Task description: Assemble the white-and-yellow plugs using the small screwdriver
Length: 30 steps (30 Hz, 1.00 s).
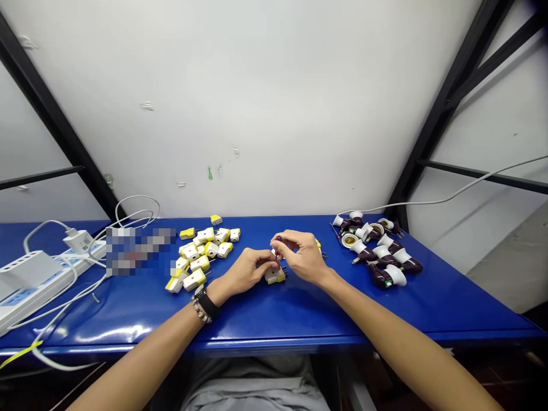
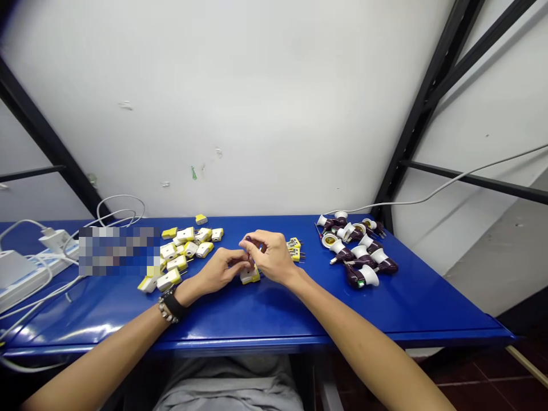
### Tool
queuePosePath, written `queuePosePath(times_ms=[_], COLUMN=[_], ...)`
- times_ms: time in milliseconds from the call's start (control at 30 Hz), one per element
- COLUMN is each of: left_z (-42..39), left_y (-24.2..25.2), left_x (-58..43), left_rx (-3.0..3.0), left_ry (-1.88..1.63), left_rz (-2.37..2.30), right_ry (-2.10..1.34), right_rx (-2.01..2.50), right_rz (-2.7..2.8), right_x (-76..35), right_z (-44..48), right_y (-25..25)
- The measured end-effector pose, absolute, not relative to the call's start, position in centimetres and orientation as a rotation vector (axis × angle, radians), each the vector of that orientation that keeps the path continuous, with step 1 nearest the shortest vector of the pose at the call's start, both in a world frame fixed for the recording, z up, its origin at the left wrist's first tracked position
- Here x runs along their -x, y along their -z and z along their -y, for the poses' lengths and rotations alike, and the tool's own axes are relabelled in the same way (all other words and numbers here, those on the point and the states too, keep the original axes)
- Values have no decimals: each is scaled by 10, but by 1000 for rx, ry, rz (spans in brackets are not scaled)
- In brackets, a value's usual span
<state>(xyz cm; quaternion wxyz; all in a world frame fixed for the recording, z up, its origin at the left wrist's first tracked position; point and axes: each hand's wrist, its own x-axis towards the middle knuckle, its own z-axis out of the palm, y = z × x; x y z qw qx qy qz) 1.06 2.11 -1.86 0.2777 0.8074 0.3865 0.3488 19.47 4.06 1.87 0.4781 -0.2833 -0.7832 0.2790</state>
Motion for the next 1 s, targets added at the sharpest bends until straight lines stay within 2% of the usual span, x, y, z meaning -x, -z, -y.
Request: queuePosePath(times_ms=[233,467,667,1000], left_z=[-23,-23,-23,-17], left_y=[20,21,23,20], left_x=[-9,-12,-15,-17], left_rx=[-2063,-1994,-1893,-2033], left_ry=[-932,-883,-930,-956], left_rz=[-1071,-985,-969,-979], right_ry=[-996,-769,-1004,-1041], right_rx=[614,718,617,606], right_rz=[2015,1876,1998,1946], right_x=[-196,-193,-196,-195], right_z=[-42,-40,-41,-39], right_y=[-23,-19,-23,-22])
